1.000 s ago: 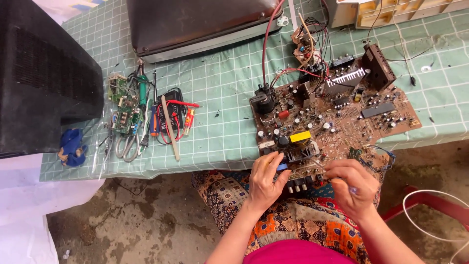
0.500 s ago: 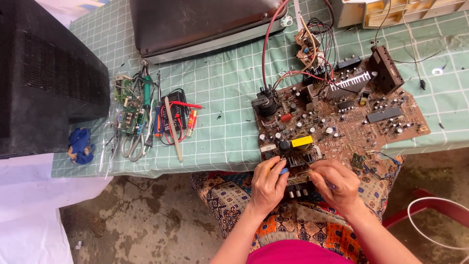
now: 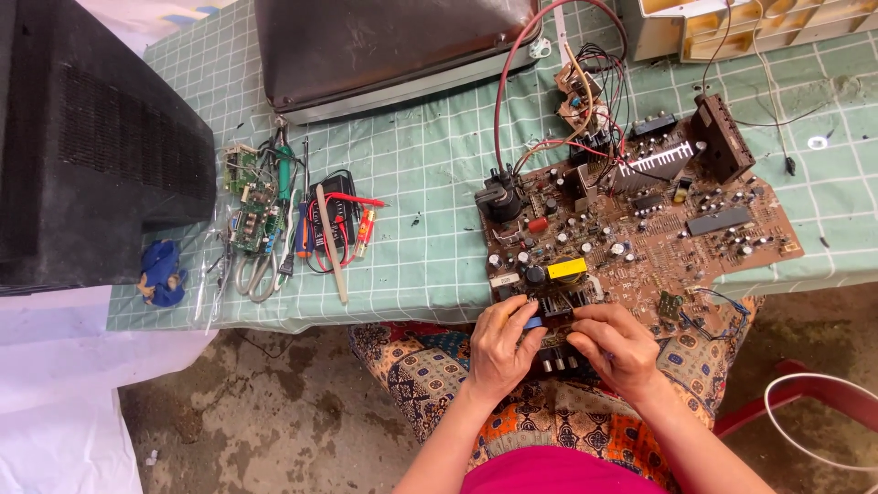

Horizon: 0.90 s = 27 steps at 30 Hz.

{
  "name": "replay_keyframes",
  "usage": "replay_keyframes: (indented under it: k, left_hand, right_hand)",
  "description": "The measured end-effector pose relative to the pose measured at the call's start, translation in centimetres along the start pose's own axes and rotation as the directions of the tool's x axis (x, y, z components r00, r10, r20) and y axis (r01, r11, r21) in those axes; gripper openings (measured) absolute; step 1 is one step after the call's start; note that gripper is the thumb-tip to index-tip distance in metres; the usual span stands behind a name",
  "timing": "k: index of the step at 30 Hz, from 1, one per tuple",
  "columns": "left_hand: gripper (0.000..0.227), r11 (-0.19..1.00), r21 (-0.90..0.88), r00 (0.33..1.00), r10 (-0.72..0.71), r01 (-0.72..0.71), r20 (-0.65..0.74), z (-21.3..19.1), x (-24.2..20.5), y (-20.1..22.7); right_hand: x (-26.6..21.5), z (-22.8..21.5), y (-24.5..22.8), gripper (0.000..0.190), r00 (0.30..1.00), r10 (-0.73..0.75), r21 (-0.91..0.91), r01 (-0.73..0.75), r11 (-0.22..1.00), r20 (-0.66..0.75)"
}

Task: Adjusting electronic components on a circuit board using a screwdriver.

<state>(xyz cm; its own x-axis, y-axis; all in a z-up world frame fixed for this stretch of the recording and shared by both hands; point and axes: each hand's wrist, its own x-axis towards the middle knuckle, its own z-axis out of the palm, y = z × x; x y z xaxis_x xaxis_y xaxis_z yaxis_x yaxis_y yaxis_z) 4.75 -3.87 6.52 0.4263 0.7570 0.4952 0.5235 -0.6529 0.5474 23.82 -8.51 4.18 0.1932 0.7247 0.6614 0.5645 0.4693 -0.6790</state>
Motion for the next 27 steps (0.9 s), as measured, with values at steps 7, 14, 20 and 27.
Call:
replay_keyframes:
  k: [7, 14, 20, 27]
  left_hand:
    - [0.022, 0.998, 0.024, 0.999, -0.050, 0.050, 0.010, -0.1, 0.3, 0.3]
    - [0.008, 0.998, 0.023, 0.998, -0.054, 0.053, 0.038, -1.3, 4.7, 1.3]
    - [0.020, 0.957, 0.194, 0.825, -0.285, 0.216, 0.488, -0.9, 9.1, 2.4]
    - [0.030, 0.923, 0.327, 0.688, -0.371, 0.202, 0.624, -1.0, 9.6, 4.4]
  right_hand:
    - [1.0, -1.1, -0.8, 0.022, 0.999, -0.014, 0.099, 0.018, 0.995, -0.039]
    - [-1.0, -3.4, -1.8, 0.013, 0.997, 0.067, 0.053, -0.065, 0.996, -0.031]
    - [-1.4, -5.3, -3.1, 0.017, 0.989, 0.079, 0.074, -0.070, 0.995, -0.128]
    - [-1.0, -7.3, -4.9, 0.020, 0.977, 0.163, 0.049, -0.158, 0.986, -0.136]
